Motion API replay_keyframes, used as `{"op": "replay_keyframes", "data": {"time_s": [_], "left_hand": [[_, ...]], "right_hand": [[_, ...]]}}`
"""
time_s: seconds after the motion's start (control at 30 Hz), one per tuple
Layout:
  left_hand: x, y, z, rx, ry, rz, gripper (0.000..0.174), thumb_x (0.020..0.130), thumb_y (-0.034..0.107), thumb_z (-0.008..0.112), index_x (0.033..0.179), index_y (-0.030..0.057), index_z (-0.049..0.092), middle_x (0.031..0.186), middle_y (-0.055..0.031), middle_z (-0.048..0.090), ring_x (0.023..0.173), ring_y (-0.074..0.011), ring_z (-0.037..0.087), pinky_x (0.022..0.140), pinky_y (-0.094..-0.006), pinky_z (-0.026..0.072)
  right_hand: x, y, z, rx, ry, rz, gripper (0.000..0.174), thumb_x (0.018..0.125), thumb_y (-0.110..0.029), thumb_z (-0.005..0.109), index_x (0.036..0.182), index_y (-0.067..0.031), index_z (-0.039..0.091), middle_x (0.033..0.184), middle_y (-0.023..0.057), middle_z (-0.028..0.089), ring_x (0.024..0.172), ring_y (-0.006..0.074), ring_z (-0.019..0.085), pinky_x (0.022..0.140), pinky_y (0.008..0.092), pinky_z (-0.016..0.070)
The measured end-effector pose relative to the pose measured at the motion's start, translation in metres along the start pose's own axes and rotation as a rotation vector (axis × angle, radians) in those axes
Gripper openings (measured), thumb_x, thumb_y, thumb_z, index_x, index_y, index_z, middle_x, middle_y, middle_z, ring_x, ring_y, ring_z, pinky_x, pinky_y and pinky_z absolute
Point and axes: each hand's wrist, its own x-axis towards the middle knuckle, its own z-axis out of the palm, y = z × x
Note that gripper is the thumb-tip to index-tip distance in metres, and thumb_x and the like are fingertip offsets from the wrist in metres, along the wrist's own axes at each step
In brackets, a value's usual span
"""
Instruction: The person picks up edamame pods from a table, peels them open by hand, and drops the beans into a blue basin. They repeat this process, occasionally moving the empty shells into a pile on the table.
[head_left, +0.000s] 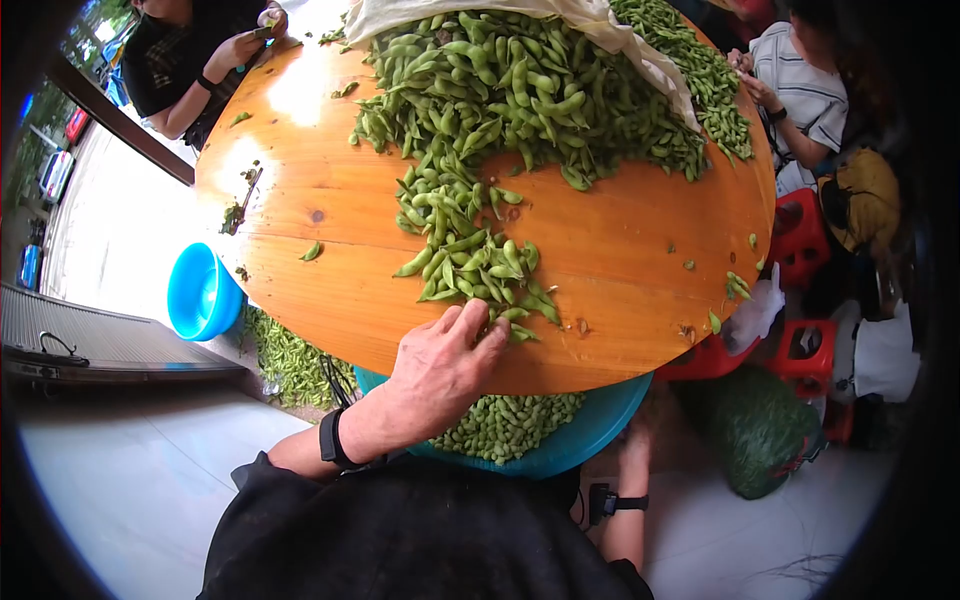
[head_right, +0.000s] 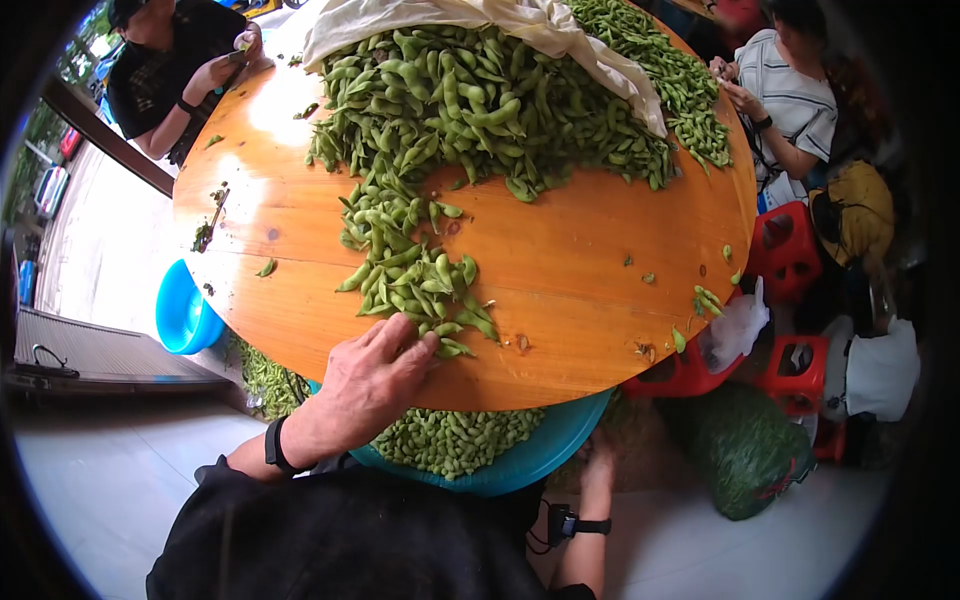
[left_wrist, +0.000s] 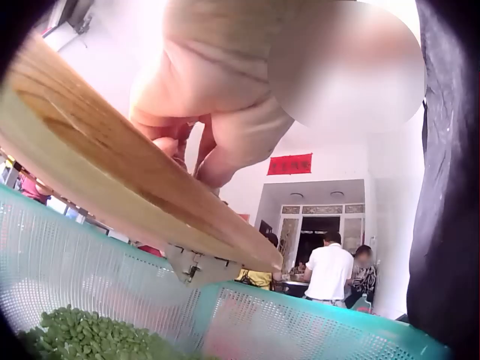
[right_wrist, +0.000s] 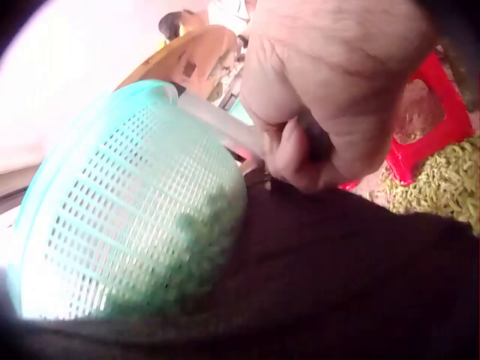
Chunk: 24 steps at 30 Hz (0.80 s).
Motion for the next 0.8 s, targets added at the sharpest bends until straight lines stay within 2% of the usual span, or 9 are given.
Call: {"op": "replay_keyframes", "data": {"time_s": [0.07, 0.23, 0.33, 0.43, 0.5, 0.57, 0.63, 0.7, 0.8], "left_hand": [[0.005, 0.005, -0.008, 0.125, -0.101, 0.014, 0.042, 0.069, 0.011, 0.065, 0.109, 0.0007, 0.061, 0.107, -0.0126, 0.049, 0.094, -0.0249, 0.054, 0.067, -0.0346, 0.0512], [0.022, -0.003, -0.012, 0.085, -0.116, 0.115, 0.029, 0.073, 0.013, 0.065, 0.1, 0.003, 0.062, 0.102, -0.0118, 0.048, 0.094, -0.0252, 0.051, 0.075, -0.0365, 0.0485], [0.03, -0.006, -0.004, -0.096, 0.103, 0.074, 0.025, 0.072, 0.007, 0.069, 0.095, 0.0028, 0.059, 0.099, -0.0122, 0.051, 0.092, -0.0294, 0.052, 0.076, -0.0386, 0.0483], [0.031, 0.002, -0.005, -0.377, 0.253, 0.049, 0.026, 0.073, 0.003, 0.072, 0.095, 0.0029, 0.059, 0.099, -0.012, 0.056, 0.089, -0.031, 0.055, 0.075, -0.0403, 0.05], [0.026, 0.008, -0.005, -0.48, 0.257, 0.018, 0.026, 0.08, 0.002, 0.075, 0.1, 0.0015, 0.06, 0.093, -0.0106, 0.062, 0.077, -0.0232, 0.063, 0.063, -0.032, 0.0501], [0.018, 0.018, -0.013, -0.976, -0.058, -0.32, 0.02, 0.085, -0.001, 0.068, 0.103, -0.0001, 0.059, 0.092, -0.0128, 0.062, 0.079, -0.0202, 0.063, 0.063, -0.0305, 0.0504], [0.01, 0.015, 0.001, -1.055, -0.019, -0.299, 0.017, 0.089, -0.003, 0.064, 0.105, -0.0009, 0.059, 0.091, -0.0129, 0.063, 0.074, -0.0169, 0.063, 0.061, -0.027, 0.0491], [0.006, 0.015, 0.007, -1.01, 0.125, -0.252, 0.014, 0.092, -0.002, 0.063, 0.105, -0.0009, 0.062, 0.085, -0.0043, 0.06, 0.064, -0.0094, 0.063, 0.052, -0.0226, 0.0463], [0.002, 0.015, 0.008, -1.024, 0.106, -0.286, 0.016, 0.092, -0.003, 0.062, 0.108, -0.0021, 0.061, 0.081, -0.003, 0.057, 0.064, -0.0096, 0.063, 0.053, -0.022, 0.0477]], "right_hand": [[-0.011, -0.042, 0.008, -0.011, 0.258, -0.181, 0.012, 0.09, -0.011, 0.064, 0.1, -0.0052, 0.059, 0.078, -0.0024, 0.055, 0.054, 0.0045, 0.042, 0.043, 0.0205, 0.0285], [-0.055, -0.125, 0.038, -0.062, 0.335, -0.688, 0.015, 0.096, -0.012, 0.058, 0.105, -0.0007, 0.059, 0.075, -0.0011, 0.052, 0.053, 0.0028, 0.038, 0.042, 0.0198, 0.024], [-0.095, -0.145, 0.094, -0.231, 0.261, -0.727, 0.022, 0.097, -0.01, 0.055, 0.114, 0.003, 0.058, 0.072, -0.0012, 0.051, 0.053, 0.003, 0.038, 0.043, 0.02, 0.0252], [-0.118, -0.143, 0.143, -0.347, -0.138, -0.629, 0.033, 0.094, -0.004, 0.054, 0.126, 0.0042, 0.057, 0.072, -0.0003, 0.054, 0.055, 0.0044, 0.047, 0.047, 0.0205, 0.0381], [-0.13, -0.147, 0.18, -0.39, -0.363, -0.556, 0.033, 0.093, -0.002, 0.057, 0.124, 0.0043, 0.06, 0.072, -0.0003, 0.056, 0.056, 0.0047, 0.05, 0.048, 0.0209, 0.0396], [-0.131, -0.144, 0.202, -0.362, -0.522, -0.446, 0.03, 0.094, -0.001, 0.057, 0.123, 0.0062, 0.06, 0.071, -0.0001, 0.055, 0.055, 0.0038, 0.048, 0.048, 0.0212, 0.039], [-0.132, -0.141, 0.217, -0.306, -0.609, -0.342, 0.029, 0.095, -0.001, 0.055, 0.123, 0.008, 0.059, 0.069, -0.0005, 0.053, 0.054, 0.0038, 0.046, 0.048, 0.0215, 0.0375], [-0.134, -0.14, 0.226, -0.225, -0.621, -0.281, 0.029, 0.097, -0.002, 0.054, 0.124, 0.0092, 0.057, 0.068, -0.001, 0.05, 0.054, 0.0035, 0.044, 0.047, 0.0216, 0.0352], [-0.131, -0.139, 0.227, -0.172, -0.625, -0.209, 0.029, 0.098, -0.003, 0.054, 0.124, 0.0096, 0.056, 0.067, -0.0011, 0.049, 0.053, 0.0033, 0.042, 0.046, 0.0217, 0.0334]]}}
